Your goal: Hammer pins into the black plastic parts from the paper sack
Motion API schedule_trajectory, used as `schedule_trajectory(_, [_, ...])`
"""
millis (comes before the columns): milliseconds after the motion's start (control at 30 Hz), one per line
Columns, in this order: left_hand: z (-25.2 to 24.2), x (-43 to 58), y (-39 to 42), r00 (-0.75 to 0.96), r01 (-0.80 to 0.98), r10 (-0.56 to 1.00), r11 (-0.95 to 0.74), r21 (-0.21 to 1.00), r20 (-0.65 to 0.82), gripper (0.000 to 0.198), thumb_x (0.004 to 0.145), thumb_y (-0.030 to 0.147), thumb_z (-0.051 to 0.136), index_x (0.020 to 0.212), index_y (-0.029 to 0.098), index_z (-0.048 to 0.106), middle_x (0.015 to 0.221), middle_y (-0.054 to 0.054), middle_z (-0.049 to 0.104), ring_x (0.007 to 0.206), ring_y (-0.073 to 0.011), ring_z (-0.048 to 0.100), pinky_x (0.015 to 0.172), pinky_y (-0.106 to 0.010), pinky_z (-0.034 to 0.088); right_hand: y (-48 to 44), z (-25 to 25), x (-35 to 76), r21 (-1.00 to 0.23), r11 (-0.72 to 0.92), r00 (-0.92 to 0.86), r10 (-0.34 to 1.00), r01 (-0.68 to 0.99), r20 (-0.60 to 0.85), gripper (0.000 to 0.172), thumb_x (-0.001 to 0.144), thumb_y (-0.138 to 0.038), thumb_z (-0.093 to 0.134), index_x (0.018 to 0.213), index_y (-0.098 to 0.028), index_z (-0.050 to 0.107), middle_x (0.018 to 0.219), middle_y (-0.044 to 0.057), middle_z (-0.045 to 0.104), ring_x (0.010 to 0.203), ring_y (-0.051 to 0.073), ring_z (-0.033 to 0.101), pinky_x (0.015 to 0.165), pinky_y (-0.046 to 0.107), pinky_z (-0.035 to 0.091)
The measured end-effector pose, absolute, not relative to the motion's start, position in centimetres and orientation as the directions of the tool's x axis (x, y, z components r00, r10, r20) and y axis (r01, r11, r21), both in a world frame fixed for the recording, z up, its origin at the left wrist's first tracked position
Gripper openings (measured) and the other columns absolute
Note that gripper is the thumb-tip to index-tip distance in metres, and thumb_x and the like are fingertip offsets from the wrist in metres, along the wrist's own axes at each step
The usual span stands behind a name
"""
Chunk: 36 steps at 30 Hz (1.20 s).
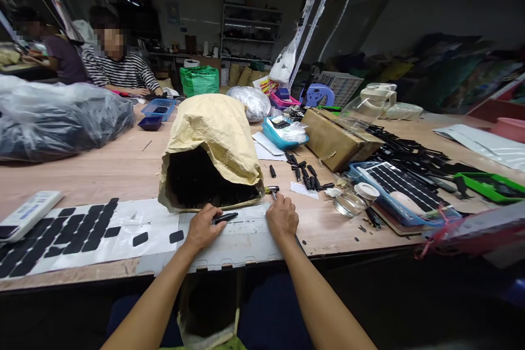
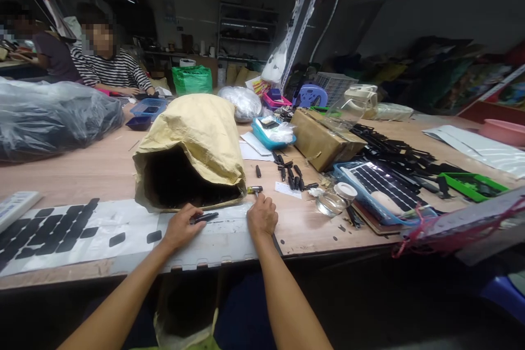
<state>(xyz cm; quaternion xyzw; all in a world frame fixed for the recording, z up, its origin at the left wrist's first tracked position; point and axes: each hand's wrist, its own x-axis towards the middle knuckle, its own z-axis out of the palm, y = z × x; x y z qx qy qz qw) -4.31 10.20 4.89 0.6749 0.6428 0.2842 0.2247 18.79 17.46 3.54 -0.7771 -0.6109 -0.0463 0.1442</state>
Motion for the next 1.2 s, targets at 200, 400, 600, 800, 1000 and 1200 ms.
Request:
schedule_trajectory(200, [4.9, -4.4, 10.4, -0.005, 0.693, 0.998, -0.044, 0.72, 0.066, 0.016, 0.08, 0.029, 0.062, 0.094, 0.024, 0.069, 0.094, 0.002, 0.063, 0.081, -0.014, 0.059, 0.074, -0.026, 0.044, 15.0, 5.5, 19.5, -0.444, -0.247, 0.336, 0.932, 0.861, 0.132, 0.042, 0.091, -0.02, 0.04, 0.131, -0.024, 0.055, 0.11, 0.009, 0.059, 0.099, 0.021, 0.057, 0.078, 0.031, 0.043])
schedule_trajectory(400, [5.1, -4.2, 10.6, -0.036, 0.697, 0.999, 0.01, 0.717, 0.022, 0.016, 0.079, 0.028, 0.065, 0.094, 0.026, 0.07, 0.092, 0.003, 0.062, 0.081, -0.0136, 0.058, 0.073, -0.026, 0.041, 9.5, 6.2, 17.1, -0.796, 0.096, 0.092, 0.978, 0.597, 0.187, 0.042, 0.09, -0.033, 0.041, 0.127, -0.019, 0.058, 0.111, 0.009, 0.065, 0.095, 0.02, 0.06, 0.084, 0.033, 0.048])
schedule_trajectory(600, [5.1, -4.1, 10.5, -0.052, 0.69, 0.998, 0.014, 0.724, 0.029, 0.016, 0.079, 0.027, 0.065, 0.093, 0.025, 0.07, 0.09, 0.003, 0.062, 0.079, -0.0127, 0.058, 0.072, -0.025, 0.04, 7.6, 5.7, 14.0, -0.852, 0.224, -0.116, 0.974, 0.472, 0.193, 0.041, 0.091, -0.032, 0.043, 0.126, -0.019, 0.06, 0.119, 0.01, 0.064, 0.105, 0.02, 0.06, 0.096, 0.036, 0.048])
schedule_trajectory(800, [4.7, -4.1, 10.6, -0.056, 0.698, 0.998, 0.022, 0.716, 0.024, 0.016, 0.078, 0.028, 0.066, 0.093, 0.026, 0.071, 0.091, 0.004, 0.062, 0.079, -0.0123, 0.058, 0.07, -0.024, 0.04, 7.6, 5.8, 13.7, -0.848, 0.21, -0.097, 0.978, 0.487, 0.187, 0.039, 0.089, -0.03, 0.045, 0.121, -0.019, 0.064, 0.111, 0.009, 0.069, 0.097, 0.019, 0.064, 0.088, 0.034, 0.052])
schedule_trajectory(1000, [4.7, -4.1, 10.4, -0.041, 0.698, 0.998, -0.008, 0.717, 0.051, 0.013, 0.08, 0.026, 0.066, 0.092, 0.027, 0.071, 0.09, 0.003, 0.061, 0.082, -0.0126, 0.058, 0.069, -0.024, 0.039, 7.3, 6.2, 12.3, -0.855, 0.248, -0.17, 0.967, 0.456, 0.189, 0.039, 0.089, -0.028, 0.045, 0.122, -0.02, 0.064, 0.112, 0.008, 0.068, 0.099, 0.018, 0.063, 0.092, 0.033, 0.05])
schedule_trajectory(1200, [4.8, -4.0, 10.4, -0.061, 0.689, 0.997, 0.007, 0.725, 0.049, 0.015, 0.077, 0.024, 0.067, 0.092, 0.026, 0.07, 0.093, 0.003, 0.064, 0.083, -0.0134, 0.059, 0.072, -0.024, 0.041, 7.8, 5.6, 13.8, -0.875, 0.156, -0.085, 0.988, 0.458, 0.131, 0.041, 0.088, -0.038, 0.047, 0.121, -0.02, 0.065, 0.105, 0.008, 0.069, 0.086, 0.019, 0.062, 0.079, 0.031, 0.051])
